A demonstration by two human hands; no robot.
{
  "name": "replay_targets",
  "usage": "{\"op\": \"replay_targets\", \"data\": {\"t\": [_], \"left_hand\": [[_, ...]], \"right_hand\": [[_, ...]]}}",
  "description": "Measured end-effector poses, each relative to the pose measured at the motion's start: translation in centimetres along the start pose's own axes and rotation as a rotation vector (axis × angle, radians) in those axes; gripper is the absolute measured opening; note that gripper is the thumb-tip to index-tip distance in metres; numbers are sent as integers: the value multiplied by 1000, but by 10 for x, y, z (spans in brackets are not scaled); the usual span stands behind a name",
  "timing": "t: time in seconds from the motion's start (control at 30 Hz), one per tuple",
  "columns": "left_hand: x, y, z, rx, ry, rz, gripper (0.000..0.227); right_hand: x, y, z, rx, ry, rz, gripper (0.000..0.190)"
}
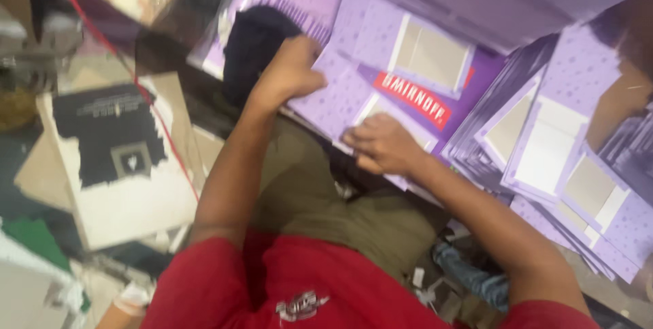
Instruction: The person sits on the floor and repeatedly inserts a small white card into a purple printed paper sleeve, then stacks the completed packs. The person handles stacks of purple sleeves and white cards, placing finished units into a growing pile.
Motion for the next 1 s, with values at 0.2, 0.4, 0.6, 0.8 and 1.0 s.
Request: {"op": "replay_targets", "data": {"t": [0.2,0.4,0.6,0.8,1.0], "left_hand": [[15,-2,-9,-22,-17,88,23],[88,-91,-22,121,83,307,36],[36,-53,-9,170,-127,407,35],[19,56,-16,-242,-32,60,45],[49,29,-38,-58,-227,296,28]], "right_hand": [[5,2,-2,16,73,28,40],[-1,4,-1,-4,-59,116,39],[-1,11,-19,34,-45,8,35],[-17,8,-16,289,-201,118,42],[-2,-18,8,428,-221,55,51]]}}
Point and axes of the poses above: each hand's wrist, its own z-axis towards the middle knuckle, its own x-axis out of the palm, y = z × x, the point moved 7 cm from there along z, towards the middle knuckle, and after that the axes turned 1 degree about x, right-handed, at the moved point
